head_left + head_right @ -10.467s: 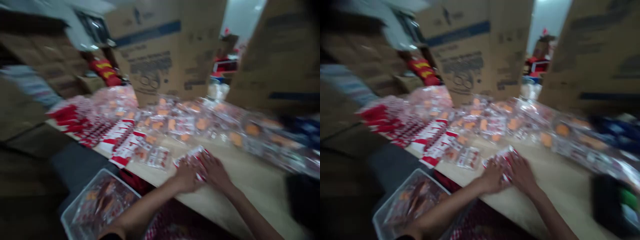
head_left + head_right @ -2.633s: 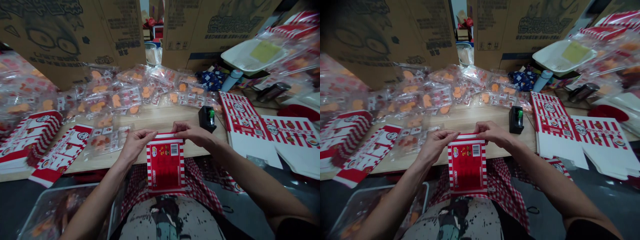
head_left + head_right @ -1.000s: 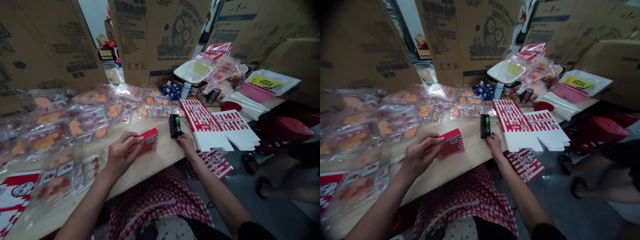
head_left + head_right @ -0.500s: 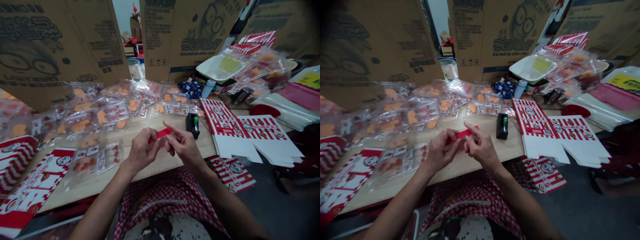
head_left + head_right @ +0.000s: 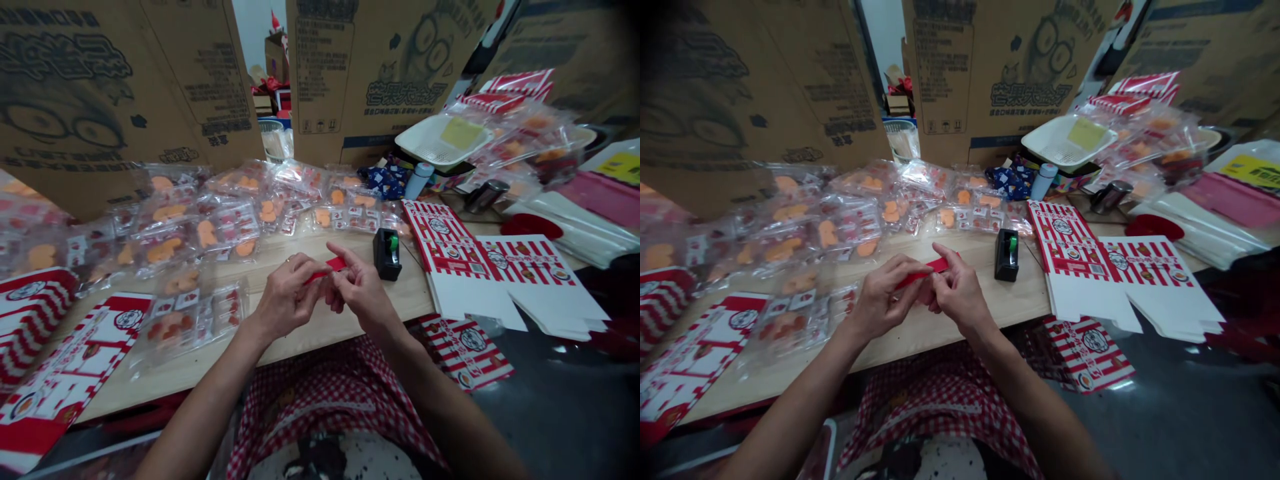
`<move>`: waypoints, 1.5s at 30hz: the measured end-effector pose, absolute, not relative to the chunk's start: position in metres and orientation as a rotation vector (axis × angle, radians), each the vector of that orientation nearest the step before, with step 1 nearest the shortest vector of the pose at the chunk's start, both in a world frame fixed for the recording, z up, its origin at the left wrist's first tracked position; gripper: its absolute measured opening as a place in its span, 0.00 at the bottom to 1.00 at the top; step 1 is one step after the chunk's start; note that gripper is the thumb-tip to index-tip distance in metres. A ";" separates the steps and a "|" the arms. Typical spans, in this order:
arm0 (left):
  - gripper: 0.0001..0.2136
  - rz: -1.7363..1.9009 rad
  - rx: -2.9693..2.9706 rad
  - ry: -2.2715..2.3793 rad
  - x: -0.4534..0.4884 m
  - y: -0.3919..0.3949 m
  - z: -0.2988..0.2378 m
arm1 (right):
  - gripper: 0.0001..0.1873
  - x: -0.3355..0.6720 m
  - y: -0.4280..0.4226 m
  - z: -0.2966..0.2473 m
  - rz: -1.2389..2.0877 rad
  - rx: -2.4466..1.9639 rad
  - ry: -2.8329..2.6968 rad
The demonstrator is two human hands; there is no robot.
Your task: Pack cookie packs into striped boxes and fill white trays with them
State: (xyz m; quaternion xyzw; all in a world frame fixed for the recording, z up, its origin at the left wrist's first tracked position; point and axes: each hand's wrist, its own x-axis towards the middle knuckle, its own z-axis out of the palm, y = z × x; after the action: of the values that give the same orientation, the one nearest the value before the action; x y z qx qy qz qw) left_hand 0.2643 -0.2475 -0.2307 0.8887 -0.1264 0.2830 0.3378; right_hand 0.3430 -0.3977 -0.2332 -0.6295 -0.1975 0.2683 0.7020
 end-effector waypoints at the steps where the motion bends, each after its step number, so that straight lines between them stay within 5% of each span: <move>1: 0.10 0.726 2.295 -0.322 0.265 -0.247 -0.230 | 0.40 0.343 -0.398 -0.235 0.589 -1.386 -0.460; 6: 0.05 0.749 2.286 -0.200 0.277 -0.244 -0.230 | 0.37 0.342 -0.395 -0.246 0.464 -1.435 -0.488; 15: 0.05 0.722 2.590 -0.252 0.285 -0.230 -0.209 | 0.47 0.339 -0.407 -0.257 0.396 -1.524 -0.480; 19: 0.12 0.915 2.080 0.271 0.276 -0.207 -0.241 | 0.39 0.359 -0.444 -0.268 0.226 -1.505 -0.354; 25: 0.16 0.518 2.165 0.845 0.245 -0.190 -0.328 | 0.19 0.402 -0.475 -0.319 0.123 -1.856 -0.339; 32: 0.38 0.011 2.946 0.194 0.244 -0.220 -0.349 | 0.28 0.382 -0.421 -0.355 0.068 -2.389 -1.179; 36: 0.30 -0.059 3.023 0.213 0.245 -0.223 -0.362 | 0.29 0.373 -0.397 -0.369 0.288 -2.457 -1.479; 40: 0.35 0.297 3.051 0.235 0.202 -0.220 -0.363 | 0.30 0.410 -0.392 -0.364 0.314 -2.343 -1.515; 45: 0.29 0.336 2.924 1.084 0.138 -0.202 -0.367 | 0.24 0.479 -0.383 -0.343 0.110 -2.478 -1.174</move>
State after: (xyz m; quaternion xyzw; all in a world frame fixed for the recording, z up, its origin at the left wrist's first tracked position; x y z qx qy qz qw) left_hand 0.1377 -0.2022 -0.3666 0.9322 0.3457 0.1071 0.0026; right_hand 0.4795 -0.3830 -0.3425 -0.8852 -0.4193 0.0394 0.1977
